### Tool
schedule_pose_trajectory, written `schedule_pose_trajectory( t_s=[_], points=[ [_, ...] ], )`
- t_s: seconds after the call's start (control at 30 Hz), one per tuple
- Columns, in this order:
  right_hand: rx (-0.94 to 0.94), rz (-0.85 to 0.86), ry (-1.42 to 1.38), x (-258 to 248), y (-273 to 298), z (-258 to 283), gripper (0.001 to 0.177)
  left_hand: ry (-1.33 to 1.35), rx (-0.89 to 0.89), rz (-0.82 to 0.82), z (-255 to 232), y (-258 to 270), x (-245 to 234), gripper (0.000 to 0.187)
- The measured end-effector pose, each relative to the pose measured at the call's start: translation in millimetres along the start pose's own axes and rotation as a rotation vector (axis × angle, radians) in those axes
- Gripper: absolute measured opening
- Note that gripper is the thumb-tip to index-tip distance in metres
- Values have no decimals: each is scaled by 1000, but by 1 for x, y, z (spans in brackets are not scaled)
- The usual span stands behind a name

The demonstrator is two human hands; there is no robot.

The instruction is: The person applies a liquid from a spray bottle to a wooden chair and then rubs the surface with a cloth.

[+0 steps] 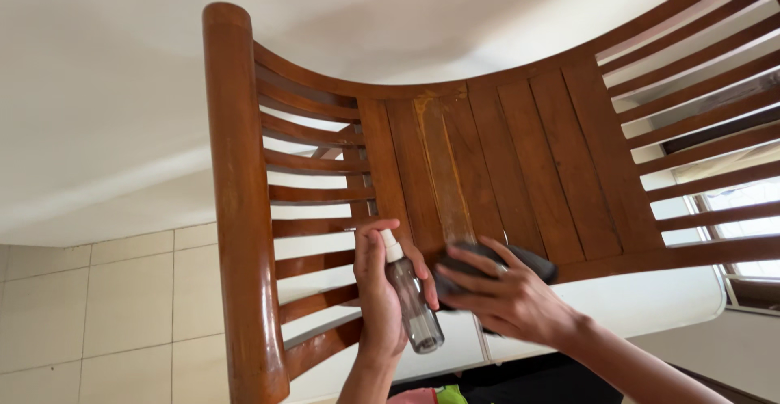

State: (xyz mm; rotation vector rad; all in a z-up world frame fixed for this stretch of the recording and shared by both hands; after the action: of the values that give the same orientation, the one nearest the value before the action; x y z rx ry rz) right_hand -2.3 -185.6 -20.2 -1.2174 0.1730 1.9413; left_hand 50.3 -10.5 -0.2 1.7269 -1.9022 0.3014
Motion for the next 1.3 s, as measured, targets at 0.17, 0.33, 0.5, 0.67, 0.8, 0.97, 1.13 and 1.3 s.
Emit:
schedule_pose_trajectory(
  t_s=[0.17,0.33,0.5,0.67,0.8,0.97,1.13,1.3],
  points=[
    [-100,64,-5,-9,11,-18,43,-28,-22,15,1,-1,1,41],
    [-144,67,25,-19,-16,-54,55,-8,-9,46,2,-1,1,40],
    [5,-3,102,-34,-67,-106,51,18,-5,58,6,-4,1,34],
    [125,-96,176,-43,-126,-157,53,-23,-32,19,9,-6,-1,34],
    [314,-196,242,-45,-148,-188,48,-52,-35,19,11,-7,-2,34],
    [515,-334,372,-38,-147,-199,45,-43,-16,46,13,-7,-2,34],
    [552,-372,434,-38,-130,-184,42,-24,22,80,11,-7,1,34],
    [503,-322,364,-39,-90,-140,47,-23,32,68,7,-5,4,35]
  ],
)
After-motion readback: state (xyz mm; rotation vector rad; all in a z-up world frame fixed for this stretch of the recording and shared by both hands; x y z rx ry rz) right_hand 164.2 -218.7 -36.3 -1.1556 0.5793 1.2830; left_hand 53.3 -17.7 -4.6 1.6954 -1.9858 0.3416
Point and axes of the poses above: each hand's wrist, its own y-axis away from the middle knuckle, its own x-axis out of the palm, z = x × y, the point moved 5 cm from there along -y, towards the middle knuckle, and after that the axes turned 11 degrees about -y, right-handed, at the moved point
